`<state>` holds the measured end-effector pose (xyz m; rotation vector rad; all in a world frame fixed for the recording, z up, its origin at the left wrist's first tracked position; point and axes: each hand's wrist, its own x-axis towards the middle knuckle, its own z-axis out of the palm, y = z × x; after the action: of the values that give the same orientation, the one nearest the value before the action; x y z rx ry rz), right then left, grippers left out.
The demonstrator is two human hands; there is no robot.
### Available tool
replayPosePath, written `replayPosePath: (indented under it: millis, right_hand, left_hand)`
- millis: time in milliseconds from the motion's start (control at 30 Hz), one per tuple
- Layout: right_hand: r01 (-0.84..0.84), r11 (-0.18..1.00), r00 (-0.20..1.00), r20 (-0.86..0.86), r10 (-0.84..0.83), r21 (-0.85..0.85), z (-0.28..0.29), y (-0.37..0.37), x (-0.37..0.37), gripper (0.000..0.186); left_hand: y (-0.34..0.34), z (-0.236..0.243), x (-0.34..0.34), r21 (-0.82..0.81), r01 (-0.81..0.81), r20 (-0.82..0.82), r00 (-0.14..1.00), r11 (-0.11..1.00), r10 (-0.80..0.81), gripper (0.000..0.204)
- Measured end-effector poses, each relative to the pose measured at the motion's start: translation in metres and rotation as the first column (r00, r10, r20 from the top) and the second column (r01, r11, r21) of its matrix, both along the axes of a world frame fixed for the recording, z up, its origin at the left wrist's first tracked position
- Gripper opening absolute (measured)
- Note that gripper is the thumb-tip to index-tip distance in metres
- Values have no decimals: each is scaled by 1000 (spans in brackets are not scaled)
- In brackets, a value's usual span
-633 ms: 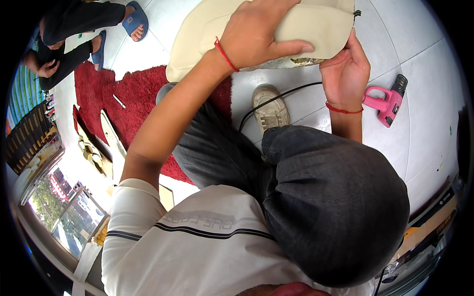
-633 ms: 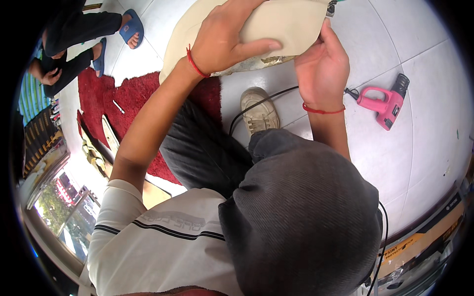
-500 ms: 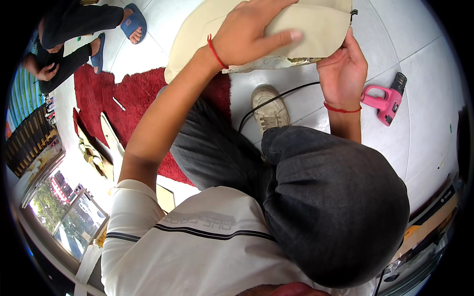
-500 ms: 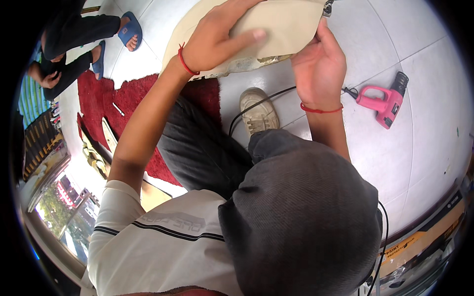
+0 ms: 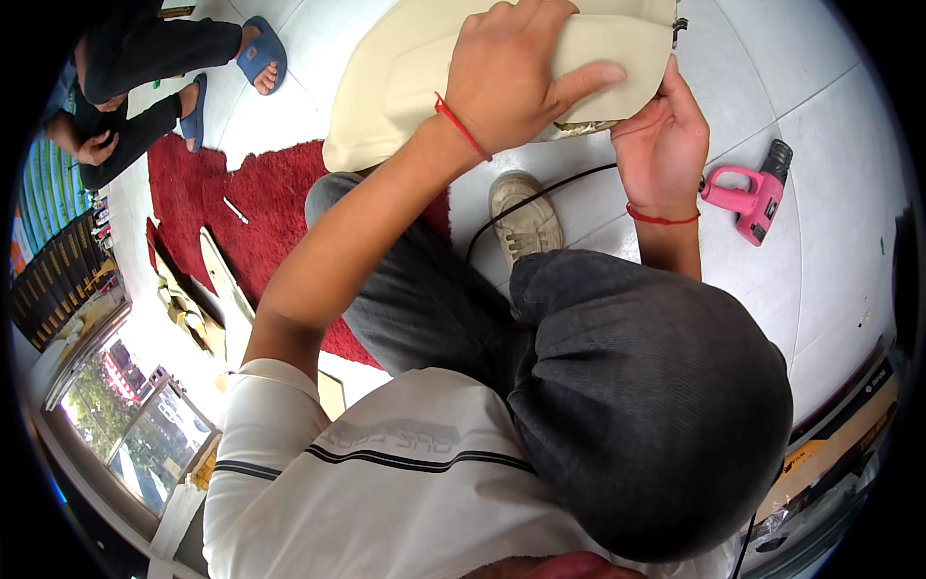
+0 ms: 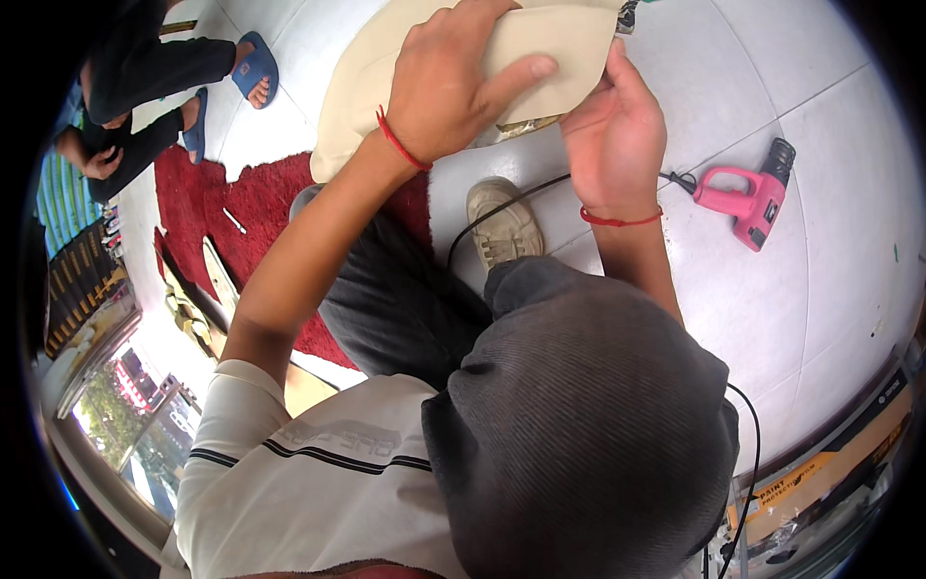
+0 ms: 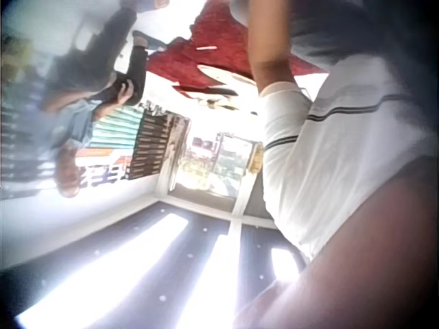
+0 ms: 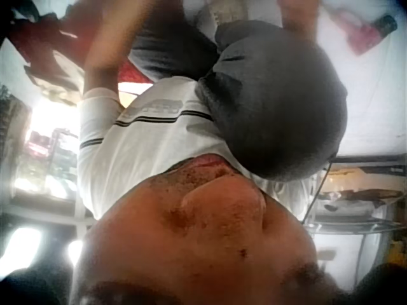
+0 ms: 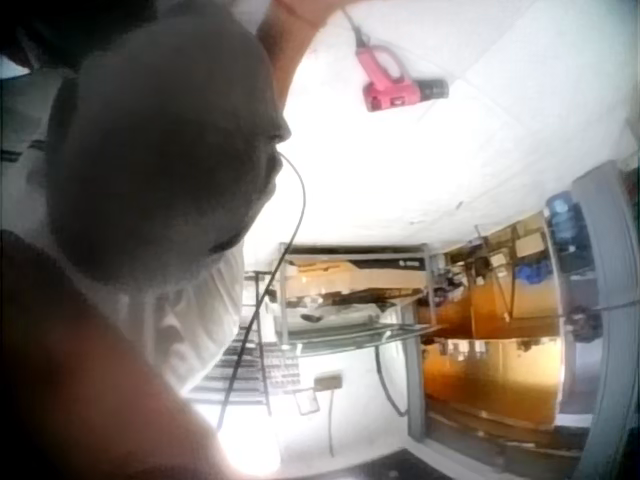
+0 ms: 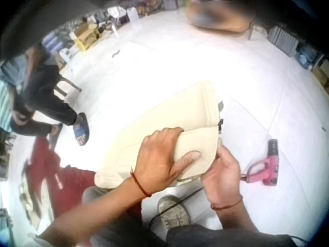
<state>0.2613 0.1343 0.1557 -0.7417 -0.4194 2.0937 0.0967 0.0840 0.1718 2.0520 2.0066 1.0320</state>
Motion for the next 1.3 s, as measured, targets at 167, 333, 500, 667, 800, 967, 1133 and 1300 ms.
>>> replayPosePath:
  millis: [167,333,500,667,800,967,1133,1300]
  right_hand:
    - [-38,999,998,-46,38,-3,0,1,1,42]
    - [-91,995,989,-113,94,27,-6,4,5,42]
    - [-190,973,937,-273,220,132,-2,5,9,43]
    - [-280,923,904,-252,346,262,32,-5,-12,47]
    - [-356,859,852,-251,460,368,47,-10,-24,43]
    - [-429,776,812,-180,556,462,61,-14,-28,43]
    - [-438,777,804,-191,564,451,67,-16,-26,47]
    - [-471,745,783,-165,600,472,68,-17,-23,50]
  left_hand:
    - [27,8,8,-206,-115,150,978,972,147,45]
    - [54,26,12,-446,-105,232,946,889,228,55]
    - [46,57,3,-566,-53,334,898,823,287,56]
    - [16,97,-17,-543,67,647,669,837,366,42]
    - [-5,134,-21,-609,37,587,692,792,419,37]
    - [-22,137,-25,-529,13,642,660,848,390,49]
    - [-33,139,-40,-561,67,615,701,825,362,49]
    - [-34,141,-35,-547,91,629,700,832,336,42]
